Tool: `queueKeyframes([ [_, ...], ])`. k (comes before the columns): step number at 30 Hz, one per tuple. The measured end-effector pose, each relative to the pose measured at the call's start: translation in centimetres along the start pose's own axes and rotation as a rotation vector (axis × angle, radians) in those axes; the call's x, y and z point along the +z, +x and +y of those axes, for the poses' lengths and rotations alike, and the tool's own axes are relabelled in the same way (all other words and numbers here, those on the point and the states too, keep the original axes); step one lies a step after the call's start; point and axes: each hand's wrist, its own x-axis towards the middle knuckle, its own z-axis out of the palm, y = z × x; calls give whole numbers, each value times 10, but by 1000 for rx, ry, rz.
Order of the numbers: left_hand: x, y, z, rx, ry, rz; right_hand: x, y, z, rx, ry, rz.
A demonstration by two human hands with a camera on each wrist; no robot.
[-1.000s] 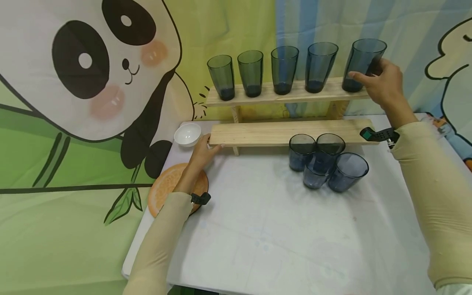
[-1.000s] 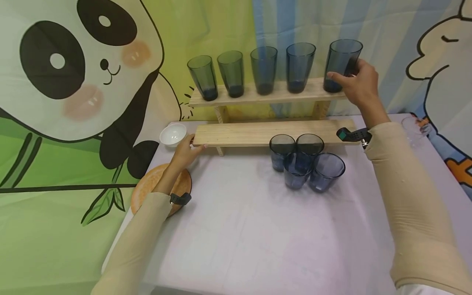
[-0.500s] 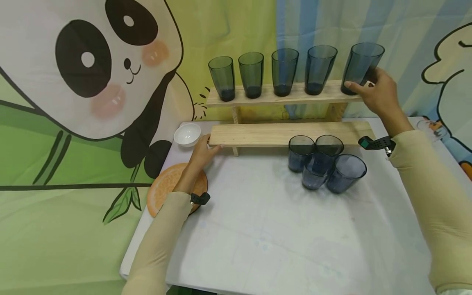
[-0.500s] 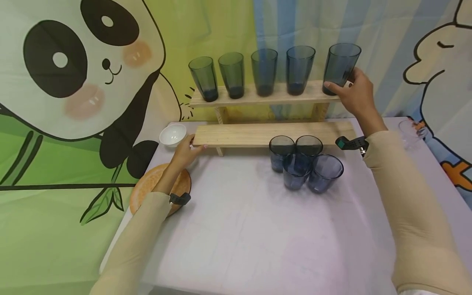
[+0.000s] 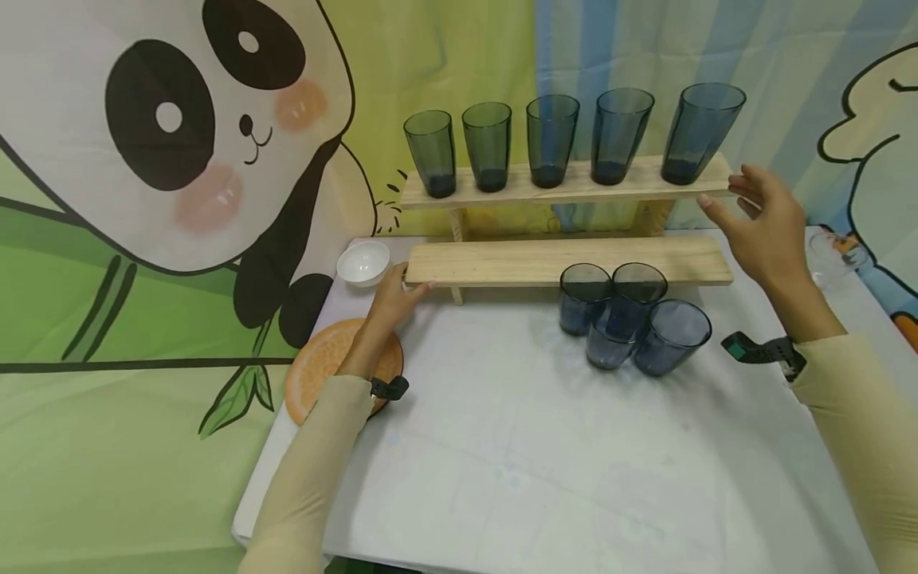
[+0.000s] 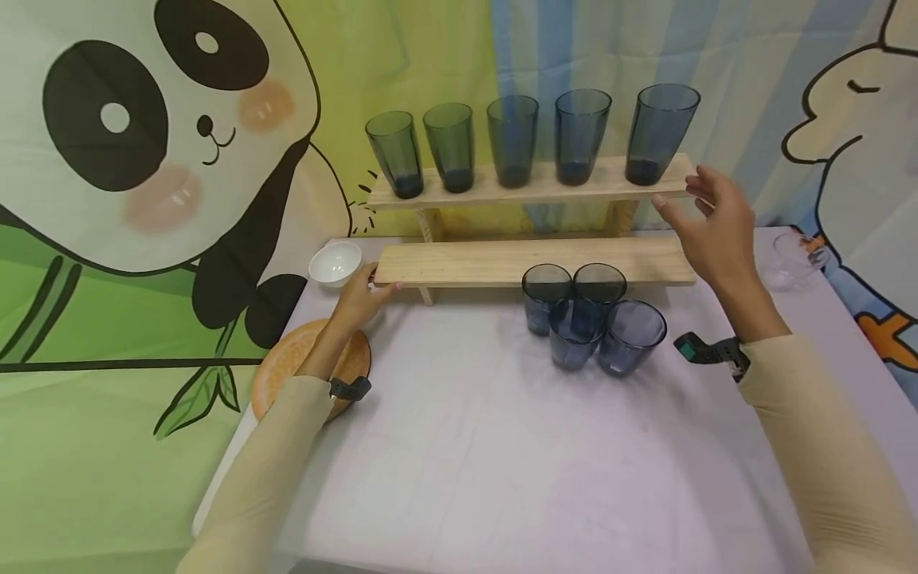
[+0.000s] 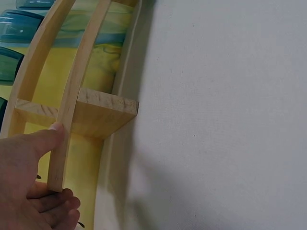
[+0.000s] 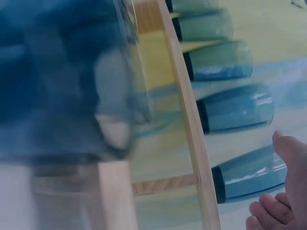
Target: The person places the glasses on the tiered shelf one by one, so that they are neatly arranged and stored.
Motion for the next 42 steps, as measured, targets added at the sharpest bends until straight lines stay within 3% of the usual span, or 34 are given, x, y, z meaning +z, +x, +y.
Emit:
queueKeyframes([
  [5, 1, 1, 0, -3, 5, 3, -7, -42, 7, -40, 1, -57],
  [10, 1, 0, 0, -9, 1, -8, -11, -81, 22, -60, -1, -167],
  [19, 1, -1, 0, -6, -14, 2, -6, -123, 43, -77, 111, -375],
  [30, 1, -1, 1, -20, -11, -9, 17, -146, 64, -20, 121, -478],
  [42, 1, -1, 1, -30, -7, -15, 30, -152, 70, -45, 120, -432],
])
